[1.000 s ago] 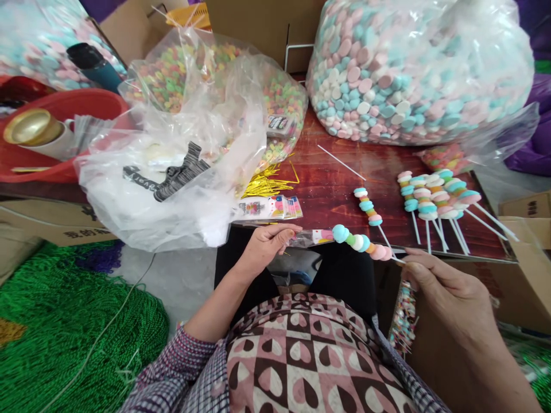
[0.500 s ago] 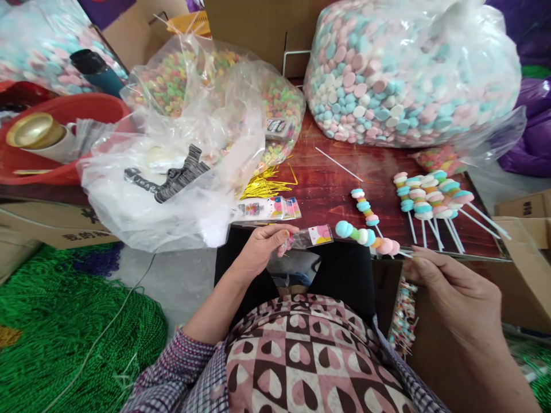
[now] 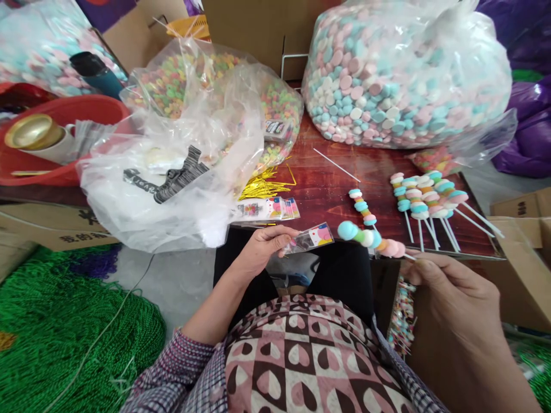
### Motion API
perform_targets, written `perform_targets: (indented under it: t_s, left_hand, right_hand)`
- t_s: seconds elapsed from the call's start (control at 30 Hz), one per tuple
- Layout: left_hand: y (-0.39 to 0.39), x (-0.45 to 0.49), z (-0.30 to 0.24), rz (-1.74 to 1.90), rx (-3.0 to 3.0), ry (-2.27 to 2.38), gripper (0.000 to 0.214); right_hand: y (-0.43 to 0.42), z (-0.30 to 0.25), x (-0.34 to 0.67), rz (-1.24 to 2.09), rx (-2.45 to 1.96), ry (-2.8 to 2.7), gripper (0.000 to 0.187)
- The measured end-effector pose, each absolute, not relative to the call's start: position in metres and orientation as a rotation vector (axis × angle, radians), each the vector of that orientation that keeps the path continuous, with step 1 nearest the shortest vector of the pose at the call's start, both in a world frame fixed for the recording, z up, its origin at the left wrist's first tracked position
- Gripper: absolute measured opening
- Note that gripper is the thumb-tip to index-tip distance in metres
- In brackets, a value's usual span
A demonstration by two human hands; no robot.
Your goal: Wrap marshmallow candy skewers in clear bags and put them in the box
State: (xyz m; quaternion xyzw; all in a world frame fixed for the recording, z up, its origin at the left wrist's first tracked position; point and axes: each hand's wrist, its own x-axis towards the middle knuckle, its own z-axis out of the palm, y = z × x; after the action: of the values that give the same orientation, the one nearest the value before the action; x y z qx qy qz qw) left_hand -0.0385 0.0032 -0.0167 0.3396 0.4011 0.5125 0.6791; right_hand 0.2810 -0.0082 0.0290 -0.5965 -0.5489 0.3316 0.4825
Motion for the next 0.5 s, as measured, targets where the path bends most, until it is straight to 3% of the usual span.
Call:
perform_targets:
  t_s: [0.17,0.5]
  left_hand:
    - [0.003,-0.032,-0.015,1.13,0.805,0.905,0.021]
    - [-0.002,-0.022,-0.005,1.023,1.015,1.031,0.024]
  right_hand:
    - [-0.002,0.032,0.251,1.021,-1.257,-1.119,0.014]
    - [0.006,0.027,0.191,1.094,-1.297,-1.364,0.018]
